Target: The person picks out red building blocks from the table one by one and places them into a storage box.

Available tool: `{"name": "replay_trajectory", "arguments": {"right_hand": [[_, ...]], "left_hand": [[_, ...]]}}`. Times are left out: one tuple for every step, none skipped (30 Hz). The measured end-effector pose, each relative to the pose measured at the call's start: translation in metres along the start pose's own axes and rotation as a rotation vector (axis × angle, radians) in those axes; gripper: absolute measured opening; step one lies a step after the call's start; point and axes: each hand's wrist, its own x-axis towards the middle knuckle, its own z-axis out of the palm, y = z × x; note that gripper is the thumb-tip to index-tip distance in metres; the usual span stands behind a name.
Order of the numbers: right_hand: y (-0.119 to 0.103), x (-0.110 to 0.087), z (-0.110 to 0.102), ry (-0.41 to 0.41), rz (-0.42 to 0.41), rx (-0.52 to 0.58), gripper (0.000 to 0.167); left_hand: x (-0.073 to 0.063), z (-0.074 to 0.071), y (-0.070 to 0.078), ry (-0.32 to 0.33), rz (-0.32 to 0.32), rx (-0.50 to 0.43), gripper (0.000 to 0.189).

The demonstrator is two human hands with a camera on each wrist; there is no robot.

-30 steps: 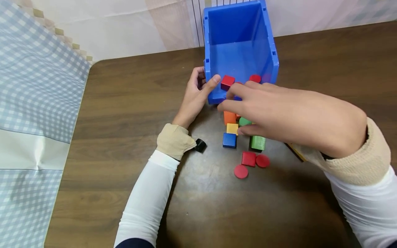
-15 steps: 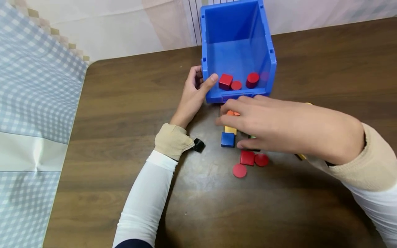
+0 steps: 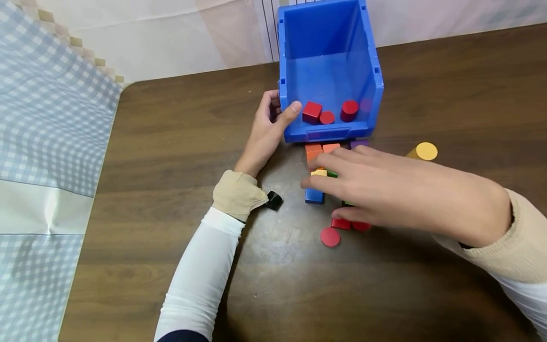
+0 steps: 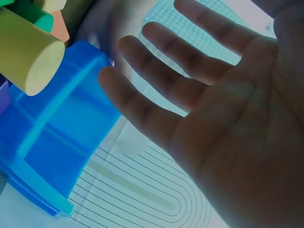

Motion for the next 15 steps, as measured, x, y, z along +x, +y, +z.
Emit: {"name": "replay_trajectory", "arguments": {"right_hand": [[-0.001,0.0,0.001,0.001,-0.004,0.001,0.065],[-0.001,0.0,0.002,0.0,-0.012,0.002,0.065],[-0.002,0.0,0.004,-0.006,-0.019,0.005,0.066],[-0.003,0.0,0.005,-0.016,-0.026,0.004,0.068],[-0.005,0.0,0.007,-0.028,-0.032,0.003,0.07],[-0.006,0.0,0.008,-0.038,-0.038,0.002,0.073],[-0.006,0.0,0.01,-0.046,-0.043,-0.001,0.075],[-0.007,-0.001,0.012,-0.05,-0.048,-0.004,0.078],[-0.008,-0.001,0.013,-0.05,-0.051,-0.007,0.08],[-0.008,-0.001,0.015,-0.046,-0.052,-0.012,0.081],[-0.008,-0.002,0.016,-0.041,-0.051,-0.014,0.082],[-0.008,-0.002,0.017,-0.04,-0.047,-0.016,0.083],[-0.008,-0.003,0.018,-0.043,-0.041,-0.019,0.084],[-0.008,-0.004,0.019,-0.048,-0.036,-0.021,0.084],[-0.008,-0.005,0.02,-0.057,-0.031,-0.025,0.084]], "left_hand": [[0.0,-0.001,0.0,0.002,0.002,-0.002,0.052],[0.0,-0.001,0.0,0.004,0.003,-0.004,0.052],[0.0,-0.002,0.0,0.007,0.004,-0.005,0.052],[-0.001,-0.002,-0.001,0.01,0.003,-0.006,0.052],[-0.002,-0.002,-0.001,0.011,0.001,-0.005,0.052],[-0.003,-0.003,-0.001,0.01,0.001,-0.008,0.052],[-0.003,-0.002,-0.002,0.008,0.003,-0.007,0.053],[-0.004,-0.003,-0.002,0.007,0.006,-0.005,0.053],[-0.004,-0.003,-0.002,0.008,0.01,-0.004,0.053],[-0.004,-0.002,-0.002,0.007,0.015,-0.005,0.053],[-0.003,-0.002,-0.002,0.004,0.021,-0.008,0.053],[-0.003,-0.002,-0.002,0.001,0.025,-0.011,0.053],[-0.002,-0.001,-0.001,-0.001,0.028,-0.009,0.052],[-0.002,-0.001,-0.001,-0.004,0.028,-0.009,0.052],[-0.001,0.0,0.0,-0.008,0.029,-0.008,0.052]]}}
